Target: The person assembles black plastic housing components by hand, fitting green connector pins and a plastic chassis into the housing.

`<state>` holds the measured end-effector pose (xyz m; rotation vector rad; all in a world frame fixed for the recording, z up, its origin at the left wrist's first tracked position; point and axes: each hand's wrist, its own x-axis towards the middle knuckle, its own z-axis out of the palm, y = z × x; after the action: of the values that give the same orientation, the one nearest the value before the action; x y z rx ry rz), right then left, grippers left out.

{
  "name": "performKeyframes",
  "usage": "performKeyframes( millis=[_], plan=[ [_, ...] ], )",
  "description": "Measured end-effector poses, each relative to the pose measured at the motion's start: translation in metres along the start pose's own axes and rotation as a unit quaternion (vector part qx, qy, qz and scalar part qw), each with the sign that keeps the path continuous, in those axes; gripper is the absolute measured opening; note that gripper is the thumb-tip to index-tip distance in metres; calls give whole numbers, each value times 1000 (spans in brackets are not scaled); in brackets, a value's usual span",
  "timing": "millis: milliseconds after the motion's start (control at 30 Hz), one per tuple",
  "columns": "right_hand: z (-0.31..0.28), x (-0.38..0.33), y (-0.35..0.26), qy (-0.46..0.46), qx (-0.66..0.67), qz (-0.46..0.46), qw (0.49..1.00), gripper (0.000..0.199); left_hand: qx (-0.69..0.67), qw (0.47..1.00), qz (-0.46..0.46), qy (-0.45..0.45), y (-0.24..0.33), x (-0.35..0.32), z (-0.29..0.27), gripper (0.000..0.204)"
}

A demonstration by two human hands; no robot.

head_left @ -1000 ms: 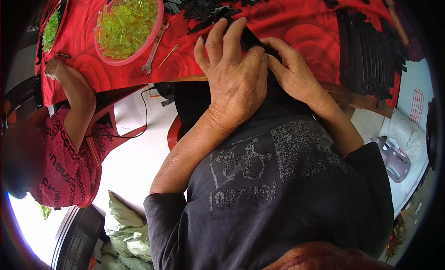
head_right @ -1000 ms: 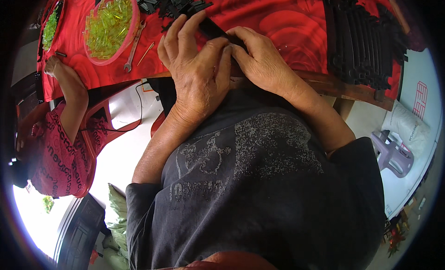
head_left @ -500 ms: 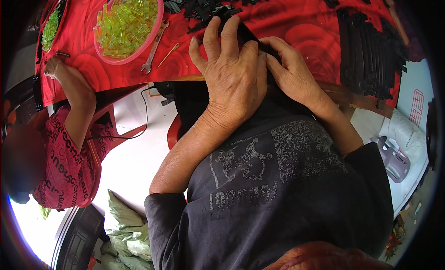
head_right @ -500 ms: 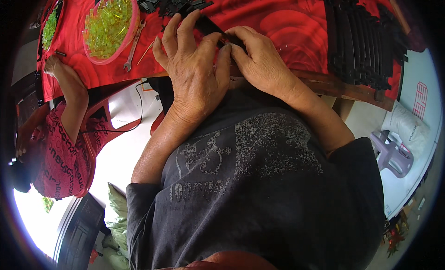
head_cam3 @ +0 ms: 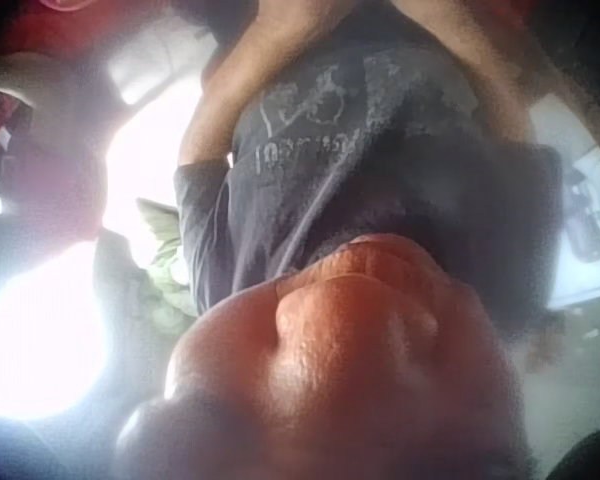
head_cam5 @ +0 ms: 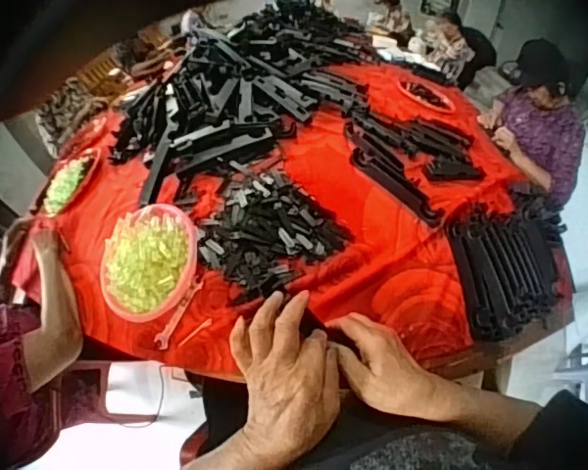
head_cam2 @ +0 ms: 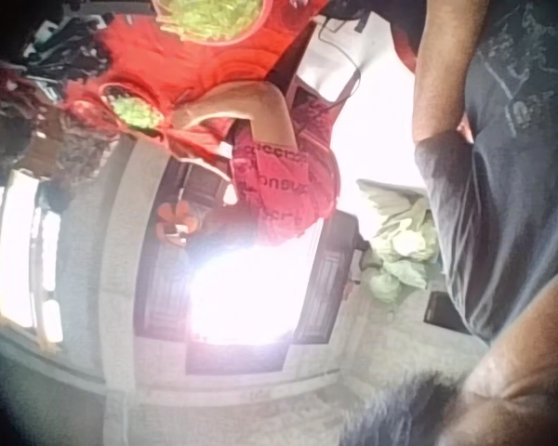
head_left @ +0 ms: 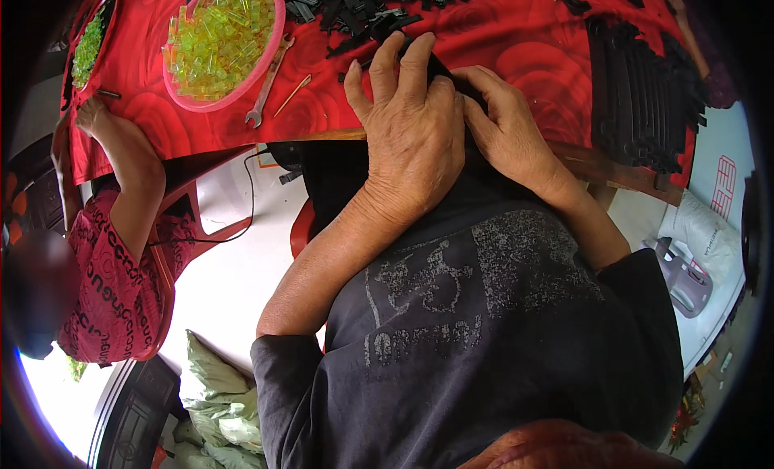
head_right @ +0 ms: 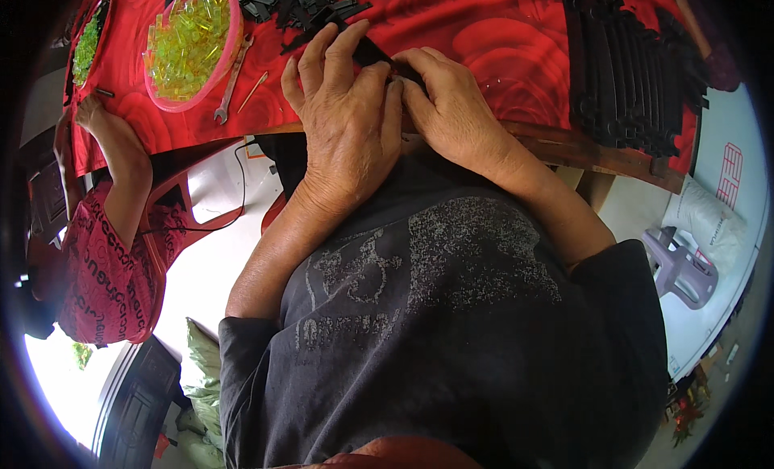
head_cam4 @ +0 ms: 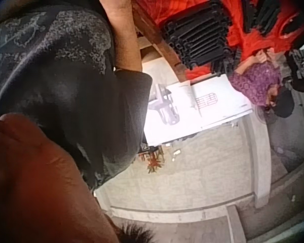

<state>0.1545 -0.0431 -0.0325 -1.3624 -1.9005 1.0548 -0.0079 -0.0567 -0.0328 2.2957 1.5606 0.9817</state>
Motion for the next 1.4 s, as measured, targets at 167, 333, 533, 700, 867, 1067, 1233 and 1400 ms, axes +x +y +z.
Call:
performKeyframes(
  millis=[167, 333, 533, 700, 867, 1067, 1233, 1400],
  plan=[
    [3, 4, 0, 10, 1, 3, 1000, 25, -50, 998, -22, 34, -3, -1, -2, 32],
    [5, 7, -2, 14, 13, 25, 1000, 22, -159, 979, -102, 80, -9, -3, 1, 58],
    [7, 6, -3, 16, -3, 11, 1000, 22, -407, 874, -254, 76, -15, -6, 3, 75],
    [8, -6, 0, 26, 5, 13, 1000, 24, -490, 810, -317, 57, -12, 0, -1, 71],
    [6, -13, -3, 25, 43, 42, 998, 24, -509, 799, -314, 57, -10, 4, 6, 57],
    [8, -14, -9, 22, 99, 62, 993, 27, -469, 831, -290, 71, -3, 9, 5, 54],
    [11, -10, -11, 12, 113, 74, 991, 25, -449, 844, -286, 70, -8, 9, 4, 56],
    [19, -4, -7, 15, 147, 93, 985, 23, -434, 851, -285, 72, -15, 9, 4, 56]
  ],
)
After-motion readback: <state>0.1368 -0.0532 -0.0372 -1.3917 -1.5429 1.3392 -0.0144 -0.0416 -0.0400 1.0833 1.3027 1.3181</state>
